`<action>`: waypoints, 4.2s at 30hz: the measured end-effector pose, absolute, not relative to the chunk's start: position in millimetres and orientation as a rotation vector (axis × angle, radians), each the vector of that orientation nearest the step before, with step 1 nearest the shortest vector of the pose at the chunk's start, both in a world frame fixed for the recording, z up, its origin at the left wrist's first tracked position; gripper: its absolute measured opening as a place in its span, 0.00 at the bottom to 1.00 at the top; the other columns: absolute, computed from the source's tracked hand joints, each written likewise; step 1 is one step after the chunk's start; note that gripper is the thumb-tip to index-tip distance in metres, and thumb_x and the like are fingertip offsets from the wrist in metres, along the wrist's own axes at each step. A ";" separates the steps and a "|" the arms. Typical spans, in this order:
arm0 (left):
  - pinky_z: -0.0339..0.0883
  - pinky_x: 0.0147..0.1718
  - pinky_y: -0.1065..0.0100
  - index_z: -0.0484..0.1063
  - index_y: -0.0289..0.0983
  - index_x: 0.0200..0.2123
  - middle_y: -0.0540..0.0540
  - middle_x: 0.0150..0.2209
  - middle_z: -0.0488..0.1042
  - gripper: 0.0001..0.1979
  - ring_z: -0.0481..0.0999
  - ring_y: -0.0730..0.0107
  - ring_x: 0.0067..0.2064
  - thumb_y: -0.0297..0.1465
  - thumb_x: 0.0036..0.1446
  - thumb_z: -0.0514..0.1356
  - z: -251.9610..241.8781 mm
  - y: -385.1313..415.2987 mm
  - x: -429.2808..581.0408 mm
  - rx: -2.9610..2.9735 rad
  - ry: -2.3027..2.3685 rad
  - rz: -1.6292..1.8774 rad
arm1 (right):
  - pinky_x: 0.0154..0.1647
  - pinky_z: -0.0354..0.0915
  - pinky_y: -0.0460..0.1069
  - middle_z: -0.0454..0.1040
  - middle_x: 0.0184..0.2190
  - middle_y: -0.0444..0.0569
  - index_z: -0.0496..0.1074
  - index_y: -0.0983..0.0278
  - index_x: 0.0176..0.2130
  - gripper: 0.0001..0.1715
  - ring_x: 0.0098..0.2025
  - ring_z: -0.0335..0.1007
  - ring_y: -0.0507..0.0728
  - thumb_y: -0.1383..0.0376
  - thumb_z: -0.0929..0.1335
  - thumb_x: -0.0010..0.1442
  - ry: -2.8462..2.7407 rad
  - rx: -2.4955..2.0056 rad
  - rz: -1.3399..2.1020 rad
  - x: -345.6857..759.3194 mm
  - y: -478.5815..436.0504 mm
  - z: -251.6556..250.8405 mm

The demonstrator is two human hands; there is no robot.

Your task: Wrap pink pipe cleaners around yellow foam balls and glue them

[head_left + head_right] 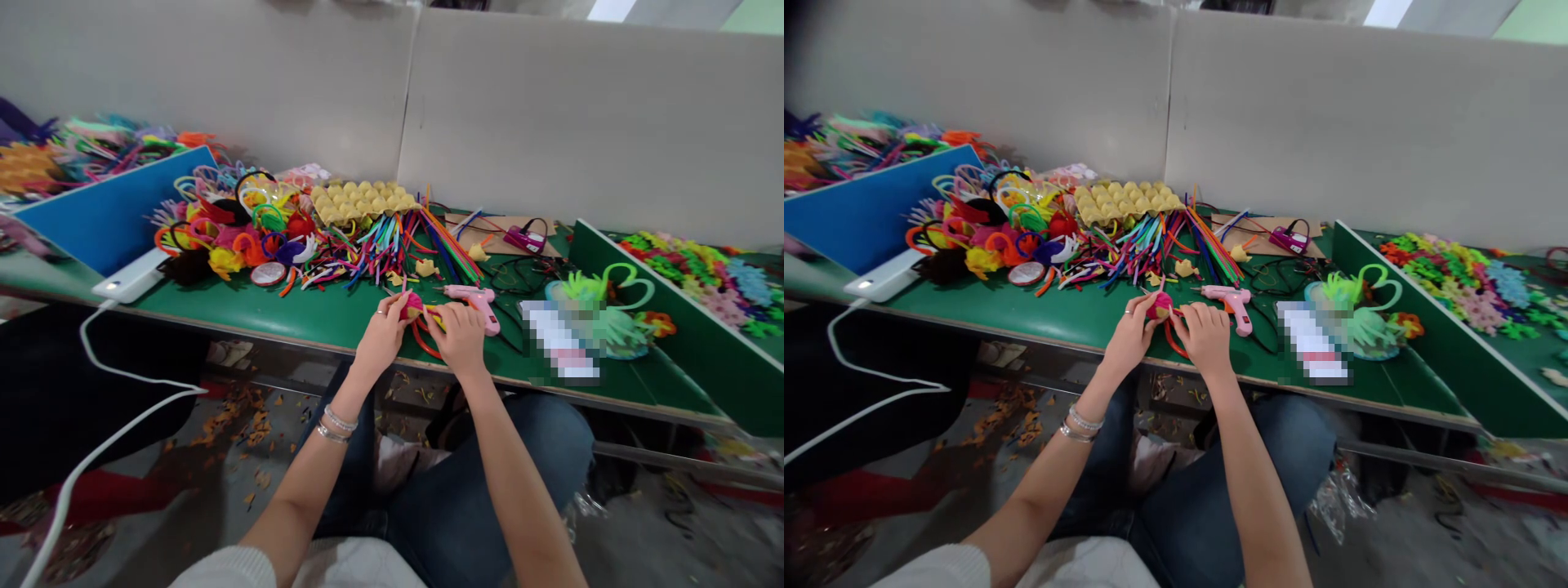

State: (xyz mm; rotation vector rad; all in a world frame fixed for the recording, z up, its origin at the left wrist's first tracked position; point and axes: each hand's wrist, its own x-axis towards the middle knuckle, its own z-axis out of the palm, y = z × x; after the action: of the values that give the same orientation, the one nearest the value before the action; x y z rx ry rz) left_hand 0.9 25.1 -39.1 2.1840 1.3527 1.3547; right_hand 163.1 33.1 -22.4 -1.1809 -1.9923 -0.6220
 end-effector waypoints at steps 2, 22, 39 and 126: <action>0.67 0.49 0.58 0.55 0.37 0.58 0.36 0.53 0.61 0.23 0.70 0.61 0.51 0.24 0.59 0.50 -39.9 25.3 0.6 2.186 1.343 1.358 | 0.36 0.51 0.50 0.71 0.31 0.49 0.69 0.63 0.34 0.12 0.33 0.62 0.55 0.57 0.63 0.61 -1.979 -1.175 -0.654 163.2 33.0 -22.6; 0.65 0.51 0.59 0.55 0.37 0.57 0.37 0.52 0.62 0.22 0.69 0.63 0.52 0.26 0.59 0.51 -40.8 25.1 -0.1 2.156 1.312 1.393 | 0.34 0.51 0.50 0.69 0.26 0.47 0.67 0.63 0.31 0.15 0.32 0.60 0.56 0.55 0.62 0.61 -2.015 -1.185 -0.581 163.3 34.0 -21.0; 0.62 0.53 0.61 0.56 0.37 0.56 0.38 0.50 0.64 0.21 0.66 0.64 0.53 0.30 0.59 0.53 -43.0 28.6 -5.0 1.988 1.153 1.504 | 0.32 0.49 0.50 0.70 0.26 0.48 0.69 0.63 0.32 0.14 0.30 0.59 0.56 0.60 0.60 0.63 -2.063 -1.181 -0.591 162.5 32.7 -19.2; 0.72 0.45 0.62 0.50 0.38 0.51 0.37 0.51 0.64 0.19 0.74 0.66 0.48 0.30 0.59 0.54 -56.2 25.6 -5.1 2.103 1.078 1.603 | 0.20 0.53 0.46 0.60 0.16 0.41 0.64 0.64 0.20 0.24 0.19 0.53 0.48 0.48 0.67 0.50 -1.721 -1.137 0.919 170.1 25.8 5.9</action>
State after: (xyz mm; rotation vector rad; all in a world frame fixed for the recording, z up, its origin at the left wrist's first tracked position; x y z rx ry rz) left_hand -5.1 25.6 -56.2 2.1031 1.0777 1.6031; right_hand 170.1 25.8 5.9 -1.1366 -1.7206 0.9191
